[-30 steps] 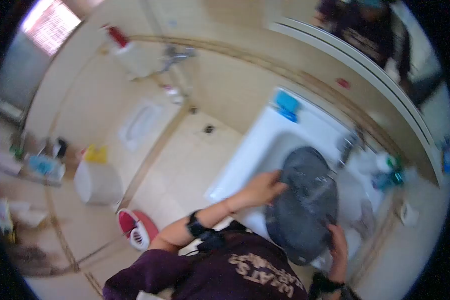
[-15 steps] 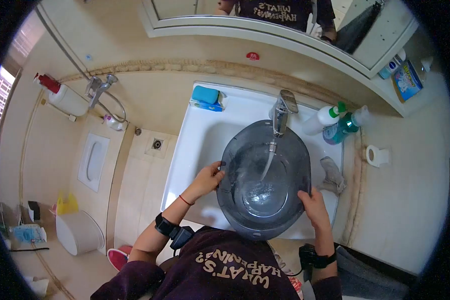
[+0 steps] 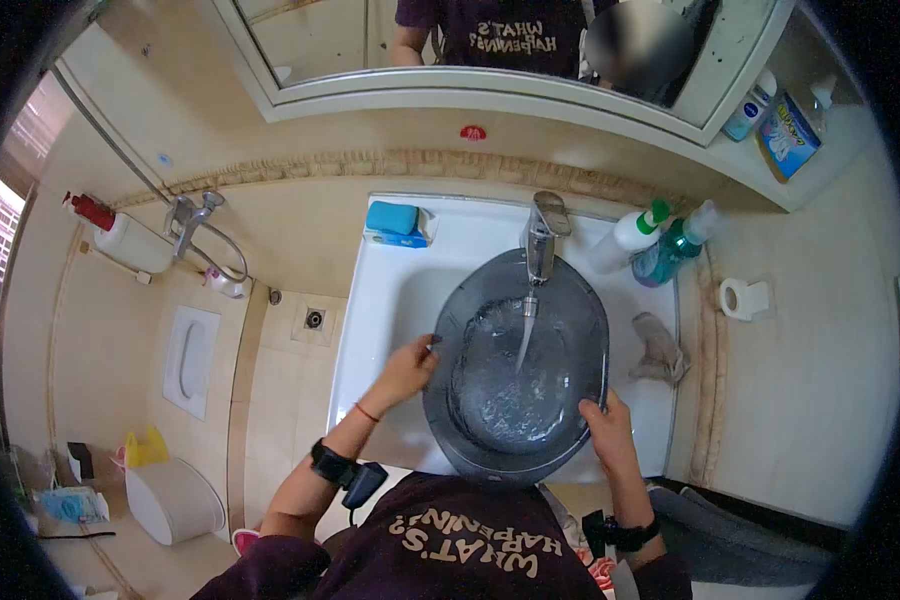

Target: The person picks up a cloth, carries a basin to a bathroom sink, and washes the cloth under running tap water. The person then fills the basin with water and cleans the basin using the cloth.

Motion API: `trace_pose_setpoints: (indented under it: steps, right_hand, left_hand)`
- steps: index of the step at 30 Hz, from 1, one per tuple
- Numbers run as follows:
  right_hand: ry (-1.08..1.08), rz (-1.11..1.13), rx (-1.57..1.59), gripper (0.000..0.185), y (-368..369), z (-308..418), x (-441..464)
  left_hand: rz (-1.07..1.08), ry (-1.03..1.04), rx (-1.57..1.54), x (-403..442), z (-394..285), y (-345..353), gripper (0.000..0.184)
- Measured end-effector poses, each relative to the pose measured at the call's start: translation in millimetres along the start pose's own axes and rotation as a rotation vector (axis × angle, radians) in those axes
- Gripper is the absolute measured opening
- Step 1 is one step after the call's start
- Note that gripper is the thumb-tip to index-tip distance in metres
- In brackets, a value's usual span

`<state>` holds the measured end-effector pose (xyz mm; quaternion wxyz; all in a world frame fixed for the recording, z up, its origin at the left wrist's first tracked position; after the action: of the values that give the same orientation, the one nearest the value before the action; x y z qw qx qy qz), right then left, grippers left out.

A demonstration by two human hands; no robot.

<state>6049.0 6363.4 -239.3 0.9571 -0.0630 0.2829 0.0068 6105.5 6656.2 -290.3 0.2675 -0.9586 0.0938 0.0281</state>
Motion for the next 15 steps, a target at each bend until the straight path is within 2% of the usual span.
trace_pose_setpoints:
  steps: [1,3,4,5,6,8,10,12,14,15]
  right_hand:
    - [-0.01,-0.053,-0.07,0.029,-5,9,-6]
    - [-0.028,-0.107,-0.143,0.029,-12,23,-13]
    - [-0.109,-0.176,-0.278,0.032,-18,34,-17]
    - [-0.19,-0.245,-0.412,0.036,-21,47,-23]
    - [-0.198,-0.244,-0.413,0.036,-18,56,-28]
    - [-0.396,-0.334,-0.598,0.043,-6,96,-49]
    - [-0.392,-0.388,-0.673,0.046,-4,108,-56]
    - [-0.374,-0.422,-0.785,0.052,-4,110,-57]
    - [-0.417,-0.413,-0.796,0.051,-5,112,-55]
    - [-0.436,-0.432,-0.811,0.05,-6,114,-53]
  left_hand:
    - [-0.004,0.008,0.002,4,-1,11,0.042]
    - [-0.02,-0.148,0.078,10,9,33,0.046]
    - [-0.026,-0.142,0.078,17,9,43,0.046]
    - [0.039,-0.168,0.041,24,13,61,0.051]
    - [0.102,-0.194,0.006,28,17,77,0.056]
    - [0.231,-0.224,-0.149,35,15,109,0.058]
    - [0.24,-0.247,-0.24,36,7,130,0.052]
    - [0.145,-0.252,-0.346,47,33,170,0.053]
    - [0.133,-0.364,-0.383,45,25,169,0.054]
    - [0.136,-0.323,-0.312,58,38,185,0.055]
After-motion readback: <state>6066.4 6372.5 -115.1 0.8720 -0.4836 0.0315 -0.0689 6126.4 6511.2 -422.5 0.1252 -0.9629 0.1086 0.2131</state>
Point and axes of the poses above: each hand's wrist, its own x-axis towards the middle knuckle, its own y-axis out of the palm, z = x × y, the point moved 10 cm from there along x, towards the middle knuckle, and after that the axes turned 6 degrees about y, right-handed, at the moved point
